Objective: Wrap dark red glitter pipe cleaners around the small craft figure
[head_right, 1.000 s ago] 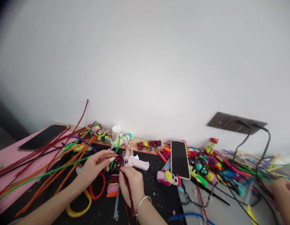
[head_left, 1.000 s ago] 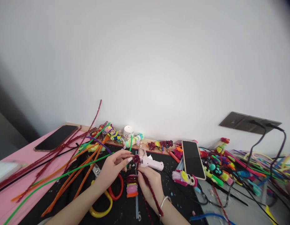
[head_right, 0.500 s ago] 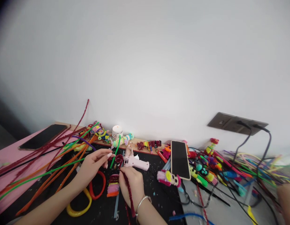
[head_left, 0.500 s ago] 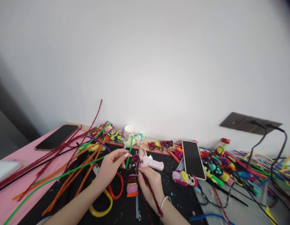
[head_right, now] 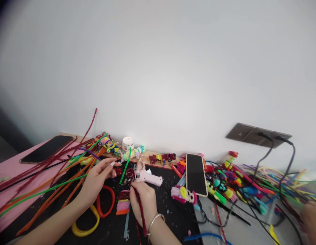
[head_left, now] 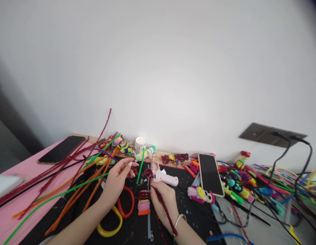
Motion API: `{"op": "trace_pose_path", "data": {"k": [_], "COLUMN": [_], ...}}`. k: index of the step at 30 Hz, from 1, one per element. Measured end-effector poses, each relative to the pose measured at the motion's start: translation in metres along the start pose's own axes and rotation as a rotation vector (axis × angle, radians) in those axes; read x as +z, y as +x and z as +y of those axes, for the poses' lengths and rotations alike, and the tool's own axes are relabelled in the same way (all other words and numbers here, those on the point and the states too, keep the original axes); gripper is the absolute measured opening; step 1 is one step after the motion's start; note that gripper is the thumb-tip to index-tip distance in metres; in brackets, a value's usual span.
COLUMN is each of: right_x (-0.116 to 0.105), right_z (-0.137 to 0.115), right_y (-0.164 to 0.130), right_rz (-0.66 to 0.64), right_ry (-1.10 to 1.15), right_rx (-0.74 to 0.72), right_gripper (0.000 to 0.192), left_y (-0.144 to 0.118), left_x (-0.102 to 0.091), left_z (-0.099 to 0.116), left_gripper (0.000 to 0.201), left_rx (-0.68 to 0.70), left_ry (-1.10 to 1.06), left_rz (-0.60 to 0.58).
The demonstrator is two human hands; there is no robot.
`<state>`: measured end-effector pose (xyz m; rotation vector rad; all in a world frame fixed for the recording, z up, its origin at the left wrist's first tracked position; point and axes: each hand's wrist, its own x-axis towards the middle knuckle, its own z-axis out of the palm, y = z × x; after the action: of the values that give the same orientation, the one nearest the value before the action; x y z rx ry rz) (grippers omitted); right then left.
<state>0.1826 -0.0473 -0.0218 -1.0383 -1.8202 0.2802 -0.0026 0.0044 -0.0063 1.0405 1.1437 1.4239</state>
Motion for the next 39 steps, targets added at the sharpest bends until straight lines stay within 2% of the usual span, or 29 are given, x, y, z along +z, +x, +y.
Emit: {"op": "trace_pose_path", "data": {"k": [7, 10, 18, 23, 31, 35, 39], "right_x": [0.0008, 0.0006, -0.0004, -0.0007, 0.0005, 0.0016, 0.0003], "right_z": [0.0004, 0.0003, -0.0008, -0.0011, 0.0007, 0.0029, 0.0029], "right_y": [-0.0001, 0.0002, 0.0004, 0.0008, -0.0001, -0.0009, -0.0006], "right_rz": [0.006, 0.010, -0.019, -0.017, -0.017, 0.013, 0.028], "right_ry": [-0.002, 0.000, -0.010, -0.013, -0.010, 0.011, 0.013], "right_rx": [0.014, 0.002, 0.016, 0.021, 0.024, 0.020, 0.011], "right_gripper": [0.024, 0.025, 0.025, 0.025, 0.025, 0.025, 0.024], "left_y": [-0.0012, -0.0019, -0.0028, -0.0021, -0.0012, -0.0013, -0.0004], "left_x": [0.0009, 0.0023, 0.0054, 0.0048, 0.0032, 0.0019, 0.0015], "left_z": [0.0026, 0.0021, 0.0050, 0.0065, 0.0060, 0.0064, 0.0084], "left_gripper": [0.037, 0.035, 0.039, 0.032, 0.048, 0.040, 0.029], "left_rx": [-0.035, -0.069, -0.221, -0.261, -0.200, -0.158, -0.116], "left_ry": [-0.063, -0.113, -0.418, -0.512, -0.503, -0.500, -0.454], "left_rz": [0.015, -0.019, -0.110, -0.149, -0.160, -0.124, -0.016]}}
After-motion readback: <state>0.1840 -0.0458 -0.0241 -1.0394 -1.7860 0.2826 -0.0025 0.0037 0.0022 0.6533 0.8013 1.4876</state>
